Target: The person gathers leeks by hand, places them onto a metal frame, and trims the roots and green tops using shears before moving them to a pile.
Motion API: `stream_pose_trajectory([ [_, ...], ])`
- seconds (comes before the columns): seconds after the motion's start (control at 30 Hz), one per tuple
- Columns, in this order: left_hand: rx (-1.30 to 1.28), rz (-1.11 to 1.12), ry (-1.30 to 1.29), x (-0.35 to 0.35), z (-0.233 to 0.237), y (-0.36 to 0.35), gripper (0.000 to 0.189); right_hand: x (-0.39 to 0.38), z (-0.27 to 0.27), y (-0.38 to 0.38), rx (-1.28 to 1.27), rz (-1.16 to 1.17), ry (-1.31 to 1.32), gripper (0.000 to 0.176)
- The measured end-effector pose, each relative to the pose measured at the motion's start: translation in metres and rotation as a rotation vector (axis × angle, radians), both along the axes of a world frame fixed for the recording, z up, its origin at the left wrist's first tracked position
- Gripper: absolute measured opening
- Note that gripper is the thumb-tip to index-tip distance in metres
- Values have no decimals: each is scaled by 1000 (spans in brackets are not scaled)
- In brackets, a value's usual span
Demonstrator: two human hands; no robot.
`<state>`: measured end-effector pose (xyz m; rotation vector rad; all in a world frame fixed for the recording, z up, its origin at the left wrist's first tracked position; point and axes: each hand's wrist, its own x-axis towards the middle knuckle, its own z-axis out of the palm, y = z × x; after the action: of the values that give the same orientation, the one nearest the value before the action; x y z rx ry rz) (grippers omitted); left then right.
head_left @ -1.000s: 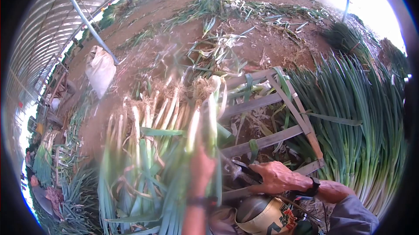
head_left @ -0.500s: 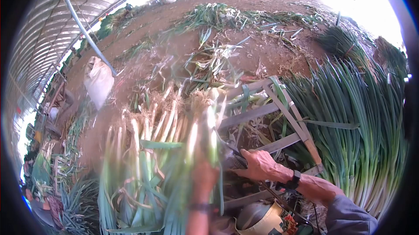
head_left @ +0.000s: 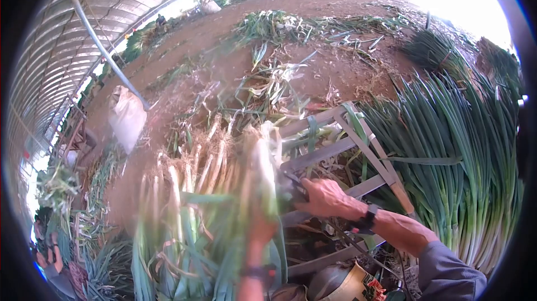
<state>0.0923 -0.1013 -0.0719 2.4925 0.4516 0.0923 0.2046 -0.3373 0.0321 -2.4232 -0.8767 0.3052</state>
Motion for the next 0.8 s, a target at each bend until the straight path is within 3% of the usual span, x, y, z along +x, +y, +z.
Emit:
stream_pose_trajectory([
  [0.03,1,-5,-37,-1,-3,5,66,-12,12,-13,-17,39,23,60],
  [0.13,-205,-27,158,7,64,-3,75,-57,32,-56,81,163,31,66],
  [0.17,-181,34,233,10,74,-7,82,-70,37,-70,125,196,45,70],
  [0.3,74,-179,52,-6,59,-21,91,-95,42,-97,64,223,26,80],
  [0.33,69,-204,195,-13,54,-26,88,-94,40,-96,64,209,12,80],
  [0.4,55,-246,164,-26,34,-36,81,-90,34,-89,68,191,-12,79],
  [0.43,195,-256,274,-32,23,-40,61,-88,36,-83,9,170,9,78],
  [0.53,164,-226,-238,-71,30,-19,41,-82,35,-75,81,217,113,74],
  [0.57,262,-91,-243,-80,52,-16,31,-82,34,-73,105,239,147,77],
  [0.6,315,95,-191,-91,72,-16,34,-82,35,-71,117,267,184,77],
  [0.67,482,269,-49,-102,63,9,40,-83,39,-64,135,320,249,75],
  [0.8,362,241,21,-108,57,22,47,-83,49,-43,66,432,296,67],
])
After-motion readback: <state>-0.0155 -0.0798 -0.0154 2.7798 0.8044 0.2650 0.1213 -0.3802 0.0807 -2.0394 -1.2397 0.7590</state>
